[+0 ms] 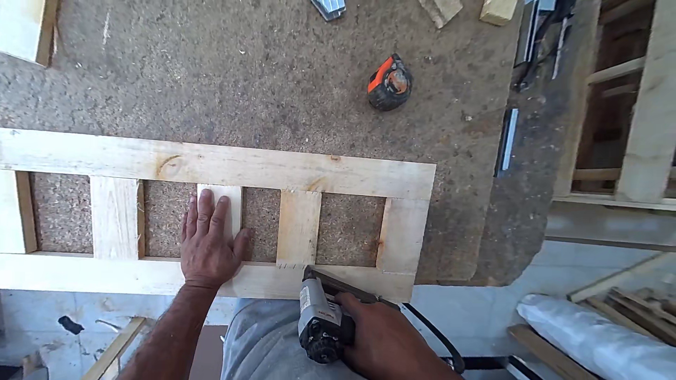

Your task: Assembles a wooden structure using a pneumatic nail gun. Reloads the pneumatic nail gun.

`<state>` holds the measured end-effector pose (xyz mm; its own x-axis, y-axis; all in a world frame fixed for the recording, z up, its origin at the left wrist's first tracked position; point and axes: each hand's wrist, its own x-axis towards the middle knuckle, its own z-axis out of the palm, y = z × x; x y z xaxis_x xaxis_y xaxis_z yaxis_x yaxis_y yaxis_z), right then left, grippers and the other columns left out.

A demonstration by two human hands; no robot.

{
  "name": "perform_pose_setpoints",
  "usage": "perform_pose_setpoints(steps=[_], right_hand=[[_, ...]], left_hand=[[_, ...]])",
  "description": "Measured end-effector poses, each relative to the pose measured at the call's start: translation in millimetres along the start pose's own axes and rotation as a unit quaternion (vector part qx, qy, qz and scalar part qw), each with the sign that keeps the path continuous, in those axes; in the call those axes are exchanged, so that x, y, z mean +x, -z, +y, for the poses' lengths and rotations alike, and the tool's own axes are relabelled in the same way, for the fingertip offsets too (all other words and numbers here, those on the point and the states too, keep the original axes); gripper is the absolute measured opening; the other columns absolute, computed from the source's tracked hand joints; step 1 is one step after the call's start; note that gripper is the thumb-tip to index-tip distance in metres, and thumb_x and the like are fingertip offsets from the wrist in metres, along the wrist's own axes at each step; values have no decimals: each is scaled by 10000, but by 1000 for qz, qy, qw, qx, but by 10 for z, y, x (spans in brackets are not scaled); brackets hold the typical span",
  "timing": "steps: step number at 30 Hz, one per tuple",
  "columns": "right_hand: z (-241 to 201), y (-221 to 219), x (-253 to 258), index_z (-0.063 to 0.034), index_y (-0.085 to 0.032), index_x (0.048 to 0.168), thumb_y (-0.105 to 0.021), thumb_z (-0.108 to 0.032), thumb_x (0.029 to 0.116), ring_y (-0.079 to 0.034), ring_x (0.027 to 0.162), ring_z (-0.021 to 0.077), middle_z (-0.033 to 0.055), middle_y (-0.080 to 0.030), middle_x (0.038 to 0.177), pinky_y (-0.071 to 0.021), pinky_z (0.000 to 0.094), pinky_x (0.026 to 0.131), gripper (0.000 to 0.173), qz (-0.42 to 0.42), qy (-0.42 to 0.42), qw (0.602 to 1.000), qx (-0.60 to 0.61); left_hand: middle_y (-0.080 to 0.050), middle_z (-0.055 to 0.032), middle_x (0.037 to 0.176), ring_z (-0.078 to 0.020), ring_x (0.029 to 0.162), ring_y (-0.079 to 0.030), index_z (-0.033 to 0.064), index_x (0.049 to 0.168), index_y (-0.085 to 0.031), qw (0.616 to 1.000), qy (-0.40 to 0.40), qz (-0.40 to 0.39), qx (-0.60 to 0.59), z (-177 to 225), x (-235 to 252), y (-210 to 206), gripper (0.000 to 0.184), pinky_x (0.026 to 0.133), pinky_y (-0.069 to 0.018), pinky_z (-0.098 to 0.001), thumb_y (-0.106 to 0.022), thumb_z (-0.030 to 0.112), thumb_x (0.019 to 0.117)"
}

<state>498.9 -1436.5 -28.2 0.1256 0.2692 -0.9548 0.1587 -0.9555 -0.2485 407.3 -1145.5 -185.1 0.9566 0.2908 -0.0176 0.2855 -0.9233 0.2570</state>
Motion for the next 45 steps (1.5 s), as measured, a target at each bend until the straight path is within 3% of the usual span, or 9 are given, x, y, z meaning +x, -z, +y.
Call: perform_pose_setpoints(steps=[6,9,14,18,22,25,31,40,45], right_hand=[[62,-15,-13,-189,-524,1415,-746,-427,842,-698,972,409,183,-708,1029,-545,613,779,658,-6,-12,1000,-5],[37,-61,-42,-163,-562,1345,-764,-429,815,-702,951,416,186,-711,995,-545,617,763,626,8,-31,999,-5],[-485,-19,-121,-241,-509,1461,-772,-542,817,-717,928,421,180,-733,981,-551,633,750,758,13,22,1000,6],[-1268,-90,137,-178,-566,1370,-736,-563,806,-721,849,371,140,-718,908,-561,594,674,704,63,116,991,-16],[-1821,-93,335,-124,-525,1395,-662,-554,885,-705,940,407,187,-707,998,-546,612,744,680,28,84,995,-54],[-1970,-123,393,-140,-518,1412,-687,-541,888,-705,929,424,200,-707,1001,-548,619,736,681,25,64,995,-67],[-2081,-111,353,-120,-527,1361,-701,-491,890,-697,986,402,189,-698,1042,-549,597,778,624,1,-1,999,-34],[-1831,-19,354,-167,-510,1422,-720,-490,874,-695,994,414,191,-704,1055,-544,621,790,670,-29,-4,999,-26],[-1677,-17,336,-141,-533,1363,-716,-474,870,-698,966,402,182,-700,1019,-546,608,765,622,-31,-2,999,-24]], left_hand=[[-330,-142,1662,-367,1537,-300,157,1545,-467,1000,2,-14,-2,9,-6,23,740,1236,-262,-567,-446,617,966],[-301,-123,1678,-355,1559,-249,167,1560,-454,999,4,-18,-27,-3,-14,7,701,1251,-227,-582,-365,607,1021],[-396,-81,1637,-304,1559,-267,154,1447,-599,985,-27,-55,-159,-286,42,301,415,1266,-231,-555,-456,243,1068],[-425,-154,1605,-392,1542,-276,161,1410,-623,994,-70,-30,-76,-798,180,590,493,1233,-218,-653,-582,451,1013],[-320,-208,1649,-421,1554,-219,172,1504,-523,997,-55,-44,-26,-1311,262,691,837,1221,-157,-696,-581,733,886],[-307,-186,1662,-378,1565,-217,175,1489,-542,997,-67,-43,-7,-1518,253,580,891,1242,-172,-641,-508,813,869],[-327,-147,1662,-342,1567,-226,217,1462,-569,997,-70,-27,9,-1523,241,506,753,1251,-173,-600,-482,740,927],[-342,-142,1656,-340,1564,-238,214,1426,-604,997,-64,-28,21,-1510,232,501,671,1252,-175,-597,-472,678,960],[-348,-144,1653,-335,1562,-247,204,1414,-614,998,-61,-23,23,-1496,239,510,674,1256,-175,-591,-484,681,956]])
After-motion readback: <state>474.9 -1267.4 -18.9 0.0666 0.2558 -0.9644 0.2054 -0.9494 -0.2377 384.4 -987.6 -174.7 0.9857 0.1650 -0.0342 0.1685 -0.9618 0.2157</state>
